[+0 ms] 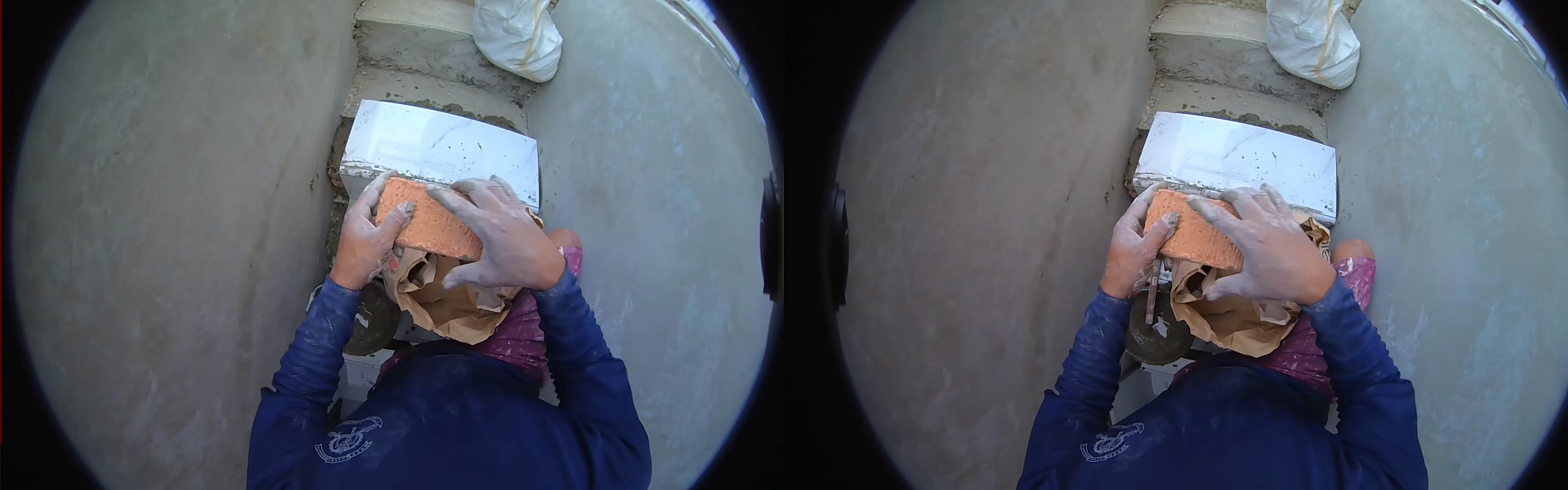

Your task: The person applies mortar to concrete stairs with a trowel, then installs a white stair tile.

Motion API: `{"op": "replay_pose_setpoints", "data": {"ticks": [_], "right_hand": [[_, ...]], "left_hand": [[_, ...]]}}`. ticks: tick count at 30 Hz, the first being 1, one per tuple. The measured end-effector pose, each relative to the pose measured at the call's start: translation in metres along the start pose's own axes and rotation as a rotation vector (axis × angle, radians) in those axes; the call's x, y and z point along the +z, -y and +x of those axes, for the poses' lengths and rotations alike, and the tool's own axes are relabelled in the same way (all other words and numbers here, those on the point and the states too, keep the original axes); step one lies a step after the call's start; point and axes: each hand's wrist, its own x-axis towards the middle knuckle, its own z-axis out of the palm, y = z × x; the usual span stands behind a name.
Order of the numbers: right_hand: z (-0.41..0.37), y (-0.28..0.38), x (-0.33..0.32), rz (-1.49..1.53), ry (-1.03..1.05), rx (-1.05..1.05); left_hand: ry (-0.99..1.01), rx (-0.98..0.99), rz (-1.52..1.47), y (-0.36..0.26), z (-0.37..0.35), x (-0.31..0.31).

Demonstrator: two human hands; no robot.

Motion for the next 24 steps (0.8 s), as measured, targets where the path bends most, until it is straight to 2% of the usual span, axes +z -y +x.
{"op": "replay_pose_setpoints", "data": {"ticks": [3, 5, 6, 7, 8, 10, 11, 14, 17, 20, 24], "right_hand": [[0.049, -0.019, 0.018, -0.027, 0.239, 0.087], [0.073, -0.058, 0.022, 0.106, 0.187, 0.036], [0.087, -0.08, 0.028, 0.199, 0.156, 0.048], [0.103, -0.107, 0.034, 0.292, 0.13, 0.059], [0.121, -0.139, 0.041, 0.269, 0.1, 0.076], [0.162, -0.228, 0.076, 0.272, -0.003, 0.07], [0.182, -0.276, 0.099, 0.298, -0.08, 0.047], [0.237, -0.356, 0.13, 0.473, 0.049, 0.227], [0.28, -0.399, 0.155, 0.221, 0.138, 0.294], [0.319, -0.425, 0.179, 0.178, 0.29, 0.243], [0.354, -0.436, 0.213, 0.165, 0.313, 0.112]], "left_hand": [[-0.046, -0.008, 0.13, 0.003, 0.027, -0.003], [-0.058, -0.158, 0.294, -0.023, 0.045, -0.015], [-0.196, -0.049, 0.472, -0.052, 0.048, -0.019], [-0.327, 0.372, 1.024, -0.073, 0.057, -0.042], [-0.493, 0.662, 1.292, -0.103, 0.06, -0.056], [-0.781, 0.97, 1.815, -0.15, 0.063, -0.098], [-0.825, 0.991, 1.958, -0.161, 0.064, -0.117], [-0.919, 0.975, 2.29, -0.161, 0.075, -0.131], [-0.898, 0.959, 2.435, -0.158, 0.079, -0.14], [-0.834, 0.906, 2.446, -0.161, 0.079, -0.153], [-0.798, 0.83, 2.542, -0.164, 0.07, -0.164]]}}
